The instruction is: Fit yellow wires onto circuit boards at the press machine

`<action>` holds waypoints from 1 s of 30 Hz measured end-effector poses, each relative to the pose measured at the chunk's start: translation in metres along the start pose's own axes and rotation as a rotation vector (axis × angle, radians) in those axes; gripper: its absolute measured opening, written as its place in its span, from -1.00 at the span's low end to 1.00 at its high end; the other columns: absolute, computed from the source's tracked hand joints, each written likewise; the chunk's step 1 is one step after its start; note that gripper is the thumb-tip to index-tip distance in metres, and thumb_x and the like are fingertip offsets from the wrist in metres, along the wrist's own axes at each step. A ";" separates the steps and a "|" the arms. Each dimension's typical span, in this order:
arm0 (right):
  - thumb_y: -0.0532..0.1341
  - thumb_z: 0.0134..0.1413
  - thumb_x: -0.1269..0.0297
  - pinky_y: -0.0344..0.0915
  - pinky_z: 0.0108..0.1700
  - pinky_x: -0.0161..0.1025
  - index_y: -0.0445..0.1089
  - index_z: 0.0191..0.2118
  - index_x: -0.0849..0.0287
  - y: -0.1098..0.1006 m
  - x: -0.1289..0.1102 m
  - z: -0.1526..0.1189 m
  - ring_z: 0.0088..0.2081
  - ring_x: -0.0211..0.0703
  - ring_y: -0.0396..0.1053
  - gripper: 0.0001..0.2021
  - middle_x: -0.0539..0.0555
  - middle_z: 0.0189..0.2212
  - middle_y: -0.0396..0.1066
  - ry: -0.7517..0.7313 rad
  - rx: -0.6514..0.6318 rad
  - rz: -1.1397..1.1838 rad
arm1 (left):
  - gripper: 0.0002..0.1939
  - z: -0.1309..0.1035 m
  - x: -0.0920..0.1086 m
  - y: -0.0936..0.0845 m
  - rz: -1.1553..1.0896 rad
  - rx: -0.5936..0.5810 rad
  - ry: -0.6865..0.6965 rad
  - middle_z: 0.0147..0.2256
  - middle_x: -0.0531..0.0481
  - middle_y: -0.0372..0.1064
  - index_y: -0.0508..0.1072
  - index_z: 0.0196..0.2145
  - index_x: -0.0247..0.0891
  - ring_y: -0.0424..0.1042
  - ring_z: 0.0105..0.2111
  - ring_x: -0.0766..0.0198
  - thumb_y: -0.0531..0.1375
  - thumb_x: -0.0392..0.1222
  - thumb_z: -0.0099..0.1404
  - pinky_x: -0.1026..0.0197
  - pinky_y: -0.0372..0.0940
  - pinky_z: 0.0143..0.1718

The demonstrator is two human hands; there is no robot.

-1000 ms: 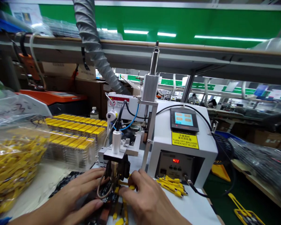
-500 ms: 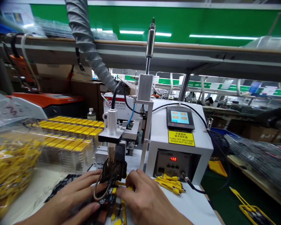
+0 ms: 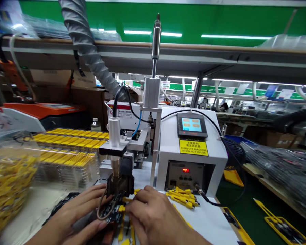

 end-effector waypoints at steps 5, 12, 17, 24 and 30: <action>0.12 0.23 0.48 0.40 -0.26 -0.16 0.56 -0.18 0.27 0.000 0.000 0.000 -0.29 -0.01 0.43 -0.76 0.23 -0.33 0.49 0.019 0.006 0.008 | -0.64 0.000 0.000 -0.001 -0.010 0.042 -0.001 0.02 -0.04 0.53 0.44 0.09 -0.09 0.53 0.01 0.08 0.22 -0.06 0.36 0.08 0.45 -0.02; 0.10 0.25 0.44 0.39 -0.28 -0.19 0.56 -0.16 0.24 0.002 0.002 -0.001 -0.29 -0.03 0.43 -0.74 0.22 -0.33 0.47 0.062 -0.019 0.017 | -0.61 0.000 -0.001 0.003 -0.064 -0.024 -0.066 0.05 -0.04 0.51 0.45 0.10 -0.08 0.49 0.05 0.07 0.26 -0.10 0.32 0.04 0.41 0.05; 0.08 0.27 0.44 0.39 -0.27 -0.19 0.55 -0.18 0.23 0.003 0.003 -0.004 -0.29 -0.04 0.43 -0.73 0.20 -0.33 0.47 0.055 -0.030 0.034 | -0.63 0.000 0.002 0.001 -0.062 -0.034 -0.061 0.03 -0.06 0.52 0.44 0.10 -0.07 0.50 0.03 0.05 0.23 -0.10 0.35 0.00 0.44 0.01; 0.08 0.23 0.46 0.40 -0.25 -0.18 0.55 -0.18 0.24 0.002 0.004 -0.004 -0.28 -0.04 0.43 -0.73 0.21 -0.32 0.47 0.070 -0.044 0.027 | -0.59 0.001 0.002 0.003 -0.070 -0.049 -0.083 0.06 -0.05 0.50 0.42 0.14 -0.04 0.49 0.05 0.02 0.23 -0.09 0.34 -0.07 0.42 0.04; 0.10 0.22 0.46 0.41 -0.23 -0.19 0.56 -0.19 0.23 0.002 0.005 -0.002 -0.26 -0.04 0.44 -0.75 0.20 -0.31 0.48 0.082 -0.056 0.045 | -0.58 0.002 0.003 0.002 -0.129 -0.072 -0.096 0.10 -0.02 0.47 0.42 0.14 -0.03 0.45 0.09 0.08 0.24 -0.15 0.34 -0.02 0.35 0.12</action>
Point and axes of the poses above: each hand's wrist, its own z-axis towards the middle knuckle, its own y-axis out of the palm, x = y × z, the point moved 5 cm from there along z, towards the middle knuckle
